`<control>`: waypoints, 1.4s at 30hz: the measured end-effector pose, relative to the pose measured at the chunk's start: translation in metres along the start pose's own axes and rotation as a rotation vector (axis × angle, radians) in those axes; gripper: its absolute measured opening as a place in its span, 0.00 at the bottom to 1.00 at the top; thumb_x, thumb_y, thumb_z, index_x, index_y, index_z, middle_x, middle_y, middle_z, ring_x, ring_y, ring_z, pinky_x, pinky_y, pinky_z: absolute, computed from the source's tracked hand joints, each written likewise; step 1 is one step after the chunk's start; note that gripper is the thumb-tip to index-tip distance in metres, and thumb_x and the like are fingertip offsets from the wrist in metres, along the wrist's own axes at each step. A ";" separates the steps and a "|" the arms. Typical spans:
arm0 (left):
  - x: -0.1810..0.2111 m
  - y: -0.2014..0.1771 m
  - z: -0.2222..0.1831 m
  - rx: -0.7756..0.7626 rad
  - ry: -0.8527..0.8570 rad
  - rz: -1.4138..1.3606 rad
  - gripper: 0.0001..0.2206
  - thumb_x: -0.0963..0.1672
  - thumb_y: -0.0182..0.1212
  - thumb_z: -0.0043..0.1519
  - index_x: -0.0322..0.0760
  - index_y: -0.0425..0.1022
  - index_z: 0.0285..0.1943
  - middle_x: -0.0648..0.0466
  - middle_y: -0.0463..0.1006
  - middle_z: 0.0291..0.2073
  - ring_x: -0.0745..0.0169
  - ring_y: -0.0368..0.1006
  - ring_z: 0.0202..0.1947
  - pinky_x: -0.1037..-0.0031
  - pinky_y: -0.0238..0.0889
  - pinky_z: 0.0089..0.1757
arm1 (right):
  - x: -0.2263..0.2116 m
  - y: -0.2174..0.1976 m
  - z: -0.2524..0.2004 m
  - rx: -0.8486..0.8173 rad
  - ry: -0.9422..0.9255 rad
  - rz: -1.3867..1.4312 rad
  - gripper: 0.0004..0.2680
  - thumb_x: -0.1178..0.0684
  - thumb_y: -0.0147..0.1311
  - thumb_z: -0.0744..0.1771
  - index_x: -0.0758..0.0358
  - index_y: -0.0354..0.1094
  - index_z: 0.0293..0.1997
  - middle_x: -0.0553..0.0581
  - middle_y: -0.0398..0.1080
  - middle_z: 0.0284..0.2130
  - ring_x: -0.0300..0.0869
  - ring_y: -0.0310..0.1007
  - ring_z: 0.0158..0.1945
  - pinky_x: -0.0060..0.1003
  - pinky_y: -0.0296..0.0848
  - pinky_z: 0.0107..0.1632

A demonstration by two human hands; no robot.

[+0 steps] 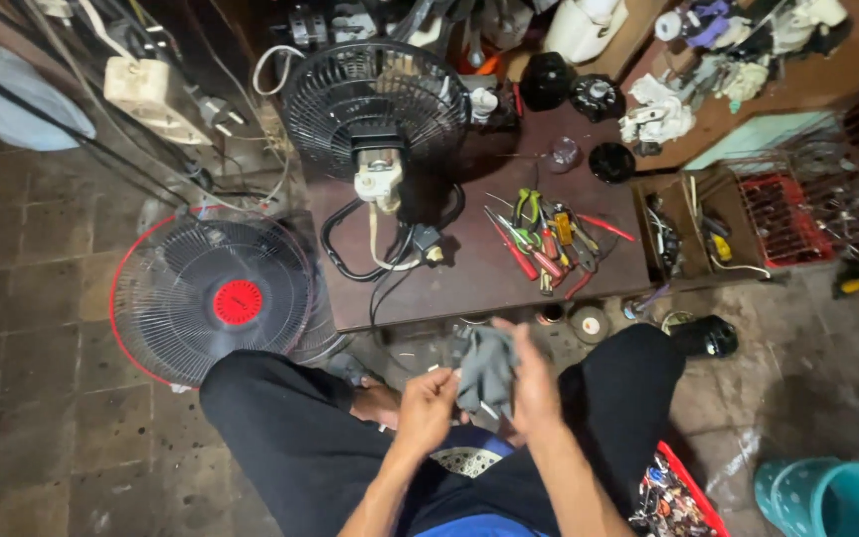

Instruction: The person sits on a stool and uses a red-handled screwdriver to adjust the internal components of a black electrical plug. They then wipe the plug with a grey cloth and inspect the cord and plug assembly.

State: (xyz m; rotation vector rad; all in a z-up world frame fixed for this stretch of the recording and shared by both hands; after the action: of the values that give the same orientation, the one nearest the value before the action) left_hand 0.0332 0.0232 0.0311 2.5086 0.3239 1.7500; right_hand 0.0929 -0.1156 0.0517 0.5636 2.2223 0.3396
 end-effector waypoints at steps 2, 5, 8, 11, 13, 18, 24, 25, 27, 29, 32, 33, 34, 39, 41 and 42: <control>0.016 0.008 -0.006 0.022 0.036 0.173 0.13 0.41 0.49 0.60 0.41 0.63 0.20 0.58 0.68 0.13 0.72 0.65 0.16 0.76 0.57 0.23 | -0.006 0.011 -0.015 -0.107 -0.220 -0.342 0.21 0.41 0.50 0.65 0.59 0.65 0.63 0.57 0.74 0.47 0.41 0.72 0.48 0.35 0.69 0.50; 0.038 0.012 -0.013 0.031 0.055 0.358 0.13 0.42 0.47 0.59 0.44 0.58 0.18 0.62 0.64 0.13 0.74 0.59 0.20 0.71 0.53 0.25 | -0.008 0.020 -0.027 -0.227 -0.440 -0.721 0.16 0.45 0.55 0.65 0.59 0.67 0.56 0.49 0.74 0.43 0.34 0.70 0.47 0.30 0.67 0.54; 0.049 0.013 -0.019 -0.023 -0.001 0.317 0.16 0.44 0.51 0.65 0.44 0.60 0.20 0.61 0.66 0.15 0.73 0.59 0.20 0.73 0.54 0.26 | -0.014 0.017 -0.033 -0.237 -0.406 -0.748 0.12 0.43 0.53 0.66 0.61 0.74 0.45 0.52 0.78 0.37 0.35 0.74 0.39 0.31 0.74 0.40; 0.048 0.020 -0.024 -0.089 -0.046 0.251 0.16 0.46 0.49 0.67 0.43 0.63 0.23 0.58 0.70 0.16 0.71 0.64 0.21 0.74 0.58 0.28 | -0.019 0.005 -0.035 -0.232 -0.404 -0.791 0.12 0.44 0.54 0.65 0.62 0.75 0.42 0.52 0.75 0.32 0.34 0.73 0.30 0.30 0.77 0.26; 0.050 0.025 -0.025 -0.113 -0.052 0.237 0.17 0.48 0.45 0.68 0.43 0.64 0.24 0.58 0.72 0.17 0.70 0.65 0.21 0.73 0.59 0.29 | -0.026 0.000 -0.036 -0.235 -0.443 -0.841 0.11 0.44 0.54 0.66 0.61 0.74 0.39 0.48 0.67 0.26 0.31 0.66 0.23 0.29 0.74 0.21; 0.037 0.028 -0.020 -0.043 0.027 -0.053 0.27 0.54 0.51 0.64 0.33 0.65 0.66 0.60 0.67 0.19 0.72 0.72 0.16 0.81 0.62 0.26 | -0.021 -0.040 -0.020 0.024 -0.335 -0.568 0.12 0.42 0.50 0.68 0.59 0.70 0.37 0.49 0.72 0.24 0.34 0.68 0.26 0.31 0.69 0.31; 0.054 0.034 -0.019 0.005 0.002 -0.064 0.12 0.46 0.57 0.64 0.33 0.75 0.51 0.52 0.72 0.15 0.69 0.68 0.16 0.78 0.61 0.24 | -0.038 -0.027 -0.041 -0.145 -0.478 -0.611 0.25 0.40 0.45 0.67 0.52 0.52 0.73 0.50 0.67 0.60 0.34 0.69 0.50 0.29 0.70 0.51; 0.057 0.036 -0.022 -0.001 -0.002 -0.064 0.12 0.46 0.57 0.64 0.33 0.75 0.51 0.52 0.72 0.15 0.69 0.68 0.16 0.78 0.61 0.24 | -0.041 -0.021 -0.043 -0.137 -0.478 -0.610 0.25 0.40 0.45 0.67 0.52 0.52 0.73 0.50 0.67 0.60 0.34 0.69 0.50 0.29 0.70 0.51; 0.069 0.043 -0.026 -0.061 0.102 0.095 0.10 0.44 0.52 0.67 0.37 0.77 0.50 0.62 0.62 0.15 0.76 0.54 0.16 0.79 0.50 0.22 | -0.054 0.006 -0.056 -0.316 -0.935 -1.011 0.21 0.45 0.46 0.70 0.63 0.54 0.70 0.63 0.64 0.62 0.49 0.64 0.66 0.39 0.62 0.66; 0.080 0.040 -0.028 -0.085 0.102 0.271 0.11 0.44 0.52 0.65 0.38 0.79 0.49 0.63 0.72 0.23 0.76 0.62 0.25 0.76 0.58 0.29 | -0.058 0.009 -0.060 -0.297 -1.015 -1.046 0.13 0.50 0.50 0.69 0.64 0.64 0.58 0.59 0.68 0.49 0.45 0.70 0.53 0.36 0.68 0.55; 0.086 0.038 -0.036 -0.134 0.128 0.514 0.06 0.44 0.53 0.64 0.40 0.72 0.36 0.61 0.70 0.24 0.73 0.61 0.28 0.72 0.59 0.33 | -0.050 0.000 -0.049 -0.186 -1.100 -1.206 0.06 0.52 0.54 0.67 0.63 0.72 0.42 0.56 0.74 0.31 0.49 0.76 0.35 0.39 0.72 0.39; 0.085 0.039 -0.039 -0.166 0.160 0.582 0.13 0.44 0.54 0.66 0.41 0.63 0.26 0.59 0.58 0.17 0.69 0.52 0.23 0.69 0.52 0.29 | -0.045 -0.007 -0.042 -0.088 -1.111 -1.329 0.06 0.50 0.55 0.67 0.61 0.70 0.38 0.58 0.76 0.26 0.55 0.76 0.30 0.45 0.72 0.33; 0.076 0.038 -0.036 -0.169 0.160 0.579 0.13 0.44 0.54 0.66 0.41 0.63 0.26 0.59 0.58 0.17 0.69 0.52 0.23 0.69 0.52 0.29 | -0.043 -0.009 -0.036 -0.086 -1.110 -1.332 0.06 0.50 0.55 0.67 0.61 0.70 0.38 0.58 0.76 0.26 0.55 0.76 0.30 0.45 0.72 0.33; 0.022 0.011 -0.013 -0.029 -0.068 0.562 0.13 0.49 0.51 0.64 0.39 0.76 0.49 0.51 0.84 0.37 0.57 0.78 0.40 0.67 0.65 0.45 | -0.028 -0.040 0.036 0.140 -0.635 -1.059 0.15 0.42 0.47 0.70 0.60 0.59 0.28 0.51 0.57 0.18 0.40 0.53 0.26 0.44 0.59 0.32; -0.005 -0.007 -0.006 0.048 -0.105 0.432 0.13 0.49 0.53 0.63 0.40 0.75 0.49 0.55 0.82 0.35 0.64 0.74 0.37 0.73 0.64 0.43 | -0.031 -0.042 0.072 0.190 -0.601 -1.061 0.14 0.39 0.47 0.69 0.61 0.63 0.36 0.59 0.66 0.30 0.51 0.63 0.37 0.46 0.62 0.41; -0.019 -0.016 0.001 0.119 -0.136 0.300 0.12 0.49 0.55 0.62 0.41 0.75 0.49 0.59 0.81 0.32 0.71 0.70 0.34 0.78 0.63 0.42 | -0.034 -0.044 0.091 0.246 -0.570 -1.063 0.17 0.37 0.47 0.67 0.62 0.67 0.45 0.67 0.74 0.41 0.61 0.72 0.48 0.48 0.65 0.49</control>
State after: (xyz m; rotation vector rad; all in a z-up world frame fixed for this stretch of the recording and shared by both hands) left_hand 0.0254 0.0353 0.0110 2.8720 0.0457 1.6833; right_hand 0.1693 -0.1660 -0.0029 -0.4028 1.7063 -0.5807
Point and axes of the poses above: each hand's wrist, its own z-axis towards the middle knuckle, its own y-axis out of the palm, x = y × z, the point moved 4 cm from there along z, towards the middle knuckle
